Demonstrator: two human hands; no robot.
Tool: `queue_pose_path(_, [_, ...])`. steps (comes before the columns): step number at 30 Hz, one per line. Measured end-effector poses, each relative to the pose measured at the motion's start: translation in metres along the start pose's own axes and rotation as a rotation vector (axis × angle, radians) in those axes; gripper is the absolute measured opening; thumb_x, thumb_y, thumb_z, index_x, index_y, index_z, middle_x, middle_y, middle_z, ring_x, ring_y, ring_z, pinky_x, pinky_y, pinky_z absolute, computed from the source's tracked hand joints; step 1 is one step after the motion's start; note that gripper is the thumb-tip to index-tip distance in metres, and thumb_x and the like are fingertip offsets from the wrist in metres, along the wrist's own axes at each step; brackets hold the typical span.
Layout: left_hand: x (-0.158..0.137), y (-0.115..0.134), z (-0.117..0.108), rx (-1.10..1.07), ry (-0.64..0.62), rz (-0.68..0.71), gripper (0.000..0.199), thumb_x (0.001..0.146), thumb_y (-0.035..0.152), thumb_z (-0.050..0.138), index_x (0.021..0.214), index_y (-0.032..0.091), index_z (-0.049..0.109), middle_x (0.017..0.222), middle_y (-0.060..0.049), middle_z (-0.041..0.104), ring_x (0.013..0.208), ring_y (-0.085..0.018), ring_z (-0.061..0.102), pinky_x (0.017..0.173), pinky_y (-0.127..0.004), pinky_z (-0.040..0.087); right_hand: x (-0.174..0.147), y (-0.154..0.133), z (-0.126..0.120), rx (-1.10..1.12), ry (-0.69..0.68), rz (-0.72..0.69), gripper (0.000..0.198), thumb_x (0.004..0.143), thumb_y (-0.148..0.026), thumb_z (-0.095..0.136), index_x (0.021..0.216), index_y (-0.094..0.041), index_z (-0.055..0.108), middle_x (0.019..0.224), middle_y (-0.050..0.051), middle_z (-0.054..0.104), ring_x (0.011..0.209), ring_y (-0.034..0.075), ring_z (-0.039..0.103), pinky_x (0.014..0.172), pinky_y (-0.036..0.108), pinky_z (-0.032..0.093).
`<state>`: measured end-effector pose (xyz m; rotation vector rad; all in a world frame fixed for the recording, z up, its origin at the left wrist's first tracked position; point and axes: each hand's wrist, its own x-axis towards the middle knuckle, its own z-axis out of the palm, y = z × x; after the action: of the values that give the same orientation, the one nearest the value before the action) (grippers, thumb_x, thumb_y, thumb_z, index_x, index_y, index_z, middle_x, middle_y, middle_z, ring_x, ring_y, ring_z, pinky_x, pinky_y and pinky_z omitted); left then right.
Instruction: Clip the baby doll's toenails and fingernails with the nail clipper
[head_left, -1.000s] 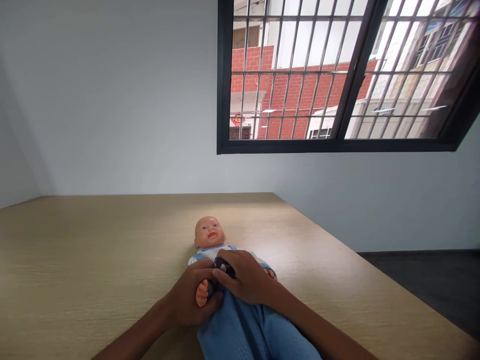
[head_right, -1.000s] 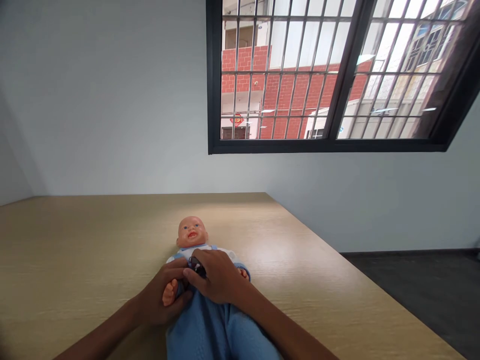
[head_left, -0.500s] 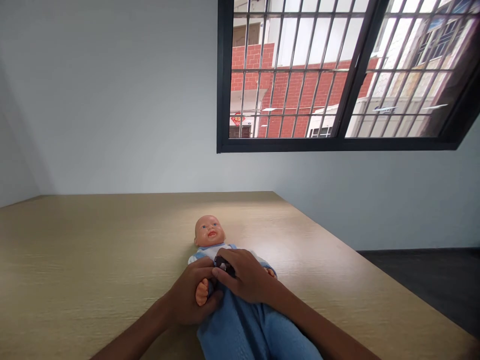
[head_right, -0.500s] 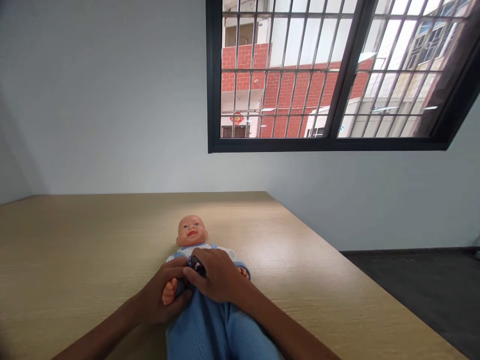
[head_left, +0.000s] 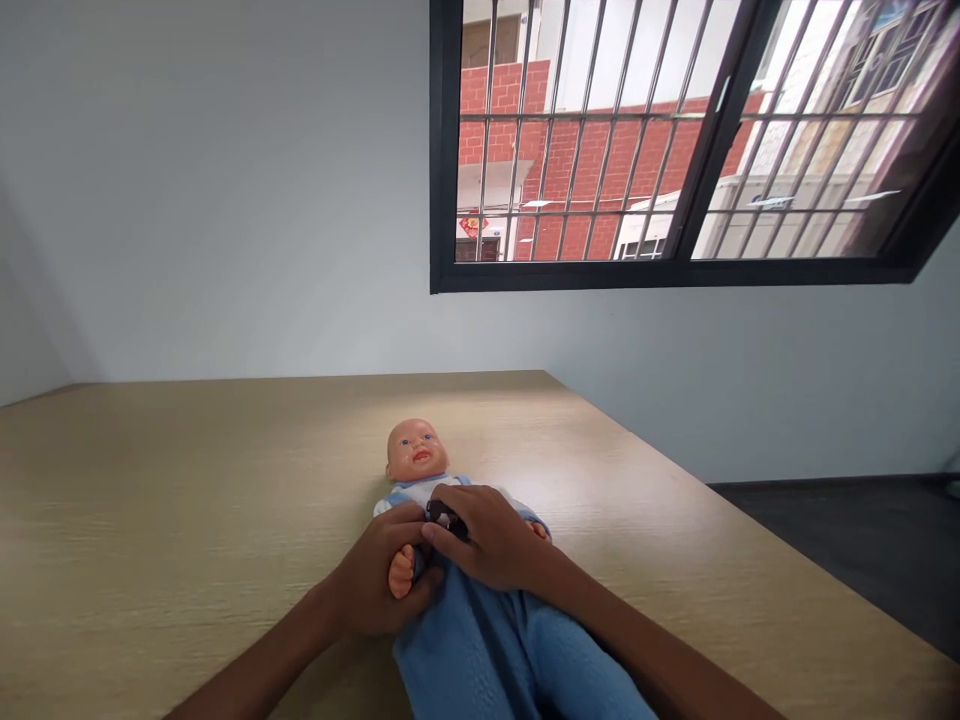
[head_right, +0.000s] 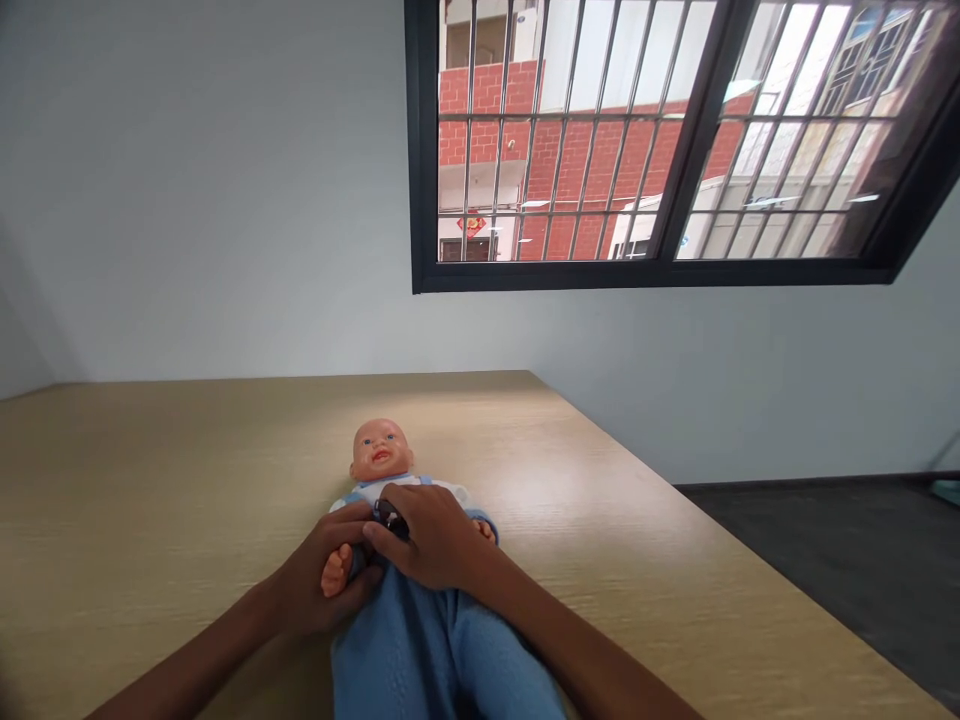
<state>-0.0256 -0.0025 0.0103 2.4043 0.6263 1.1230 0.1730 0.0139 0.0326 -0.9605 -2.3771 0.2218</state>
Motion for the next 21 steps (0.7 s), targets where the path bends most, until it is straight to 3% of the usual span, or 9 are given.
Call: queue_pose_path(21, [0.0012, -0.0005, -0.0016, 0.006, -0.055, -0.09, 0.004, 0.081, 0.017, 0.06, 0.083, 0.015, 0.056, 0.086, -0.004, 0.053, 0.08, -0.015, 0.049, 0.071, -0.028, 0.041, 0.0004, 0.0001, -0.0029, -0.033, -0.004, 0.006, 0.023, 0.098, -0.039, 0.056, 0.09, -0.018, 0.055, 0.082, 0.001, 0.063, 0.072, 0.017, 0.053, 0.067, 0.029, 0.032])
